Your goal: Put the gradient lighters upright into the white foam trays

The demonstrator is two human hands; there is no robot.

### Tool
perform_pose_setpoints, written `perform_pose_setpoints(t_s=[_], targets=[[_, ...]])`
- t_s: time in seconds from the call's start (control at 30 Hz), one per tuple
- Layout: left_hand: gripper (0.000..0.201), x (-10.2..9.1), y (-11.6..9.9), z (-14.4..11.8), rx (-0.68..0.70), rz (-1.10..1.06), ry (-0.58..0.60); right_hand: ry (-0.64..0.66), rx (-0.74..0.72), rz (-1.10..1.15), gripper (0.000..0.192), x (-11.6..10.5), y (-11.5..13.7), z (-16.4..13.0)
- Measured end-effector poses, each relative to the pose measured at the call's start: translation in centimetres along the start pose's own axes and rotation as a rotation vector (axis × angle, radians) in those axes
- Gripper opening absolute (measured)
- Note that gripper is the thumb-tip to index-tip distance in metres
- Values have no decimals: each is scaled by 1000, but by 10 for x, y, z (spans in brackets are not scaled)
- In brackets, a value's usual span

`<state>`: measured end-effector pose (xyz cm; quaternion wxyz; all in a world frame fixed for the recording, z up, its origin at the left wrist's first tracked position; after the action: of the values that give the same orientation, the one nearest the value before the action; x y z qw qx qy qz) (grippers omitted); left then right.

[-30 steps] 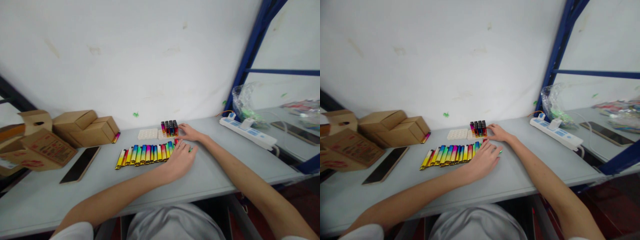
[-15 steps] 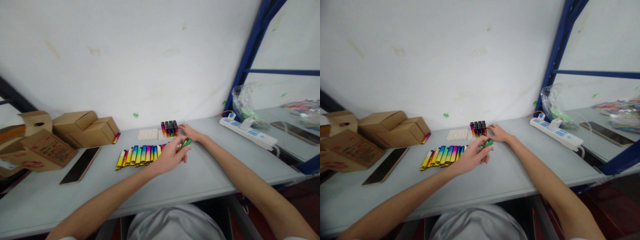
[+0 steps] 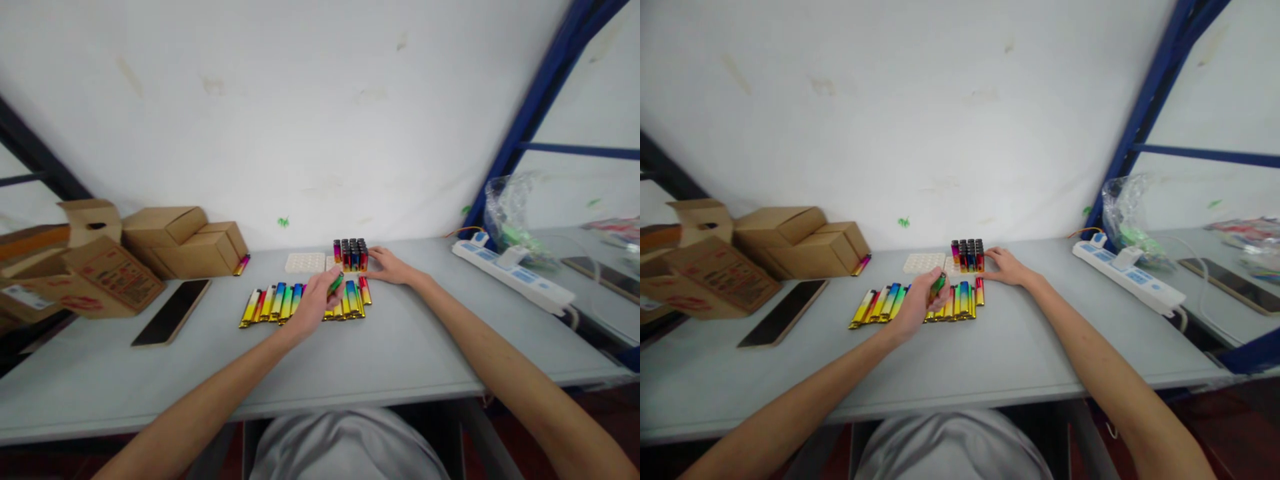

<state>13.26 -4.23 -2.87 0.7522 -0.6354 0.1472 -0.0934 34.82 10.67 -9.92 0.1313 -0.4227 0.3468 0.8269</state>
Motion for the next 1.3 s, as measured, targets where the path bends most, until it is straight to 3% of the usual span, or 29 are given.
perform_pose_setpoints(t_s=[0.23,0.6,0.93,1.13,1.3], targets=[[47,1,-3,0,-93,-143,69,4,-6,-1,74,0,0,0],[37,-4,-2,1,-156,-114,-21,10,4,-3,76,-1,1,0],[53,-9,-6,8,-63,-110,-42,13,5,-9,76,0,-1,0],[32,-29,-21,27,121,-81,-109,16,-4,-12,75,0,3,1],[28,-47,-20,49,112,59,-136,12,10,-5,76,0,4,2]])
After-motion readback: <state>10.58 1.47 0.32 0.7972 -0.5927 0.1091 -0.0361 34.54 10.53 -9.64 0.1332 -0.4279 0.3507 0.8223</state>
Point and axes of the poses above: each hand's wrist, its own z-axis towards the middle knuckle, its own x-axis out of the palm, y = z × x, the point moved 4 cm from there along z, towards the middle knuckle, and after that the axes turned 9 degrees about z, right-handed, at the moved point
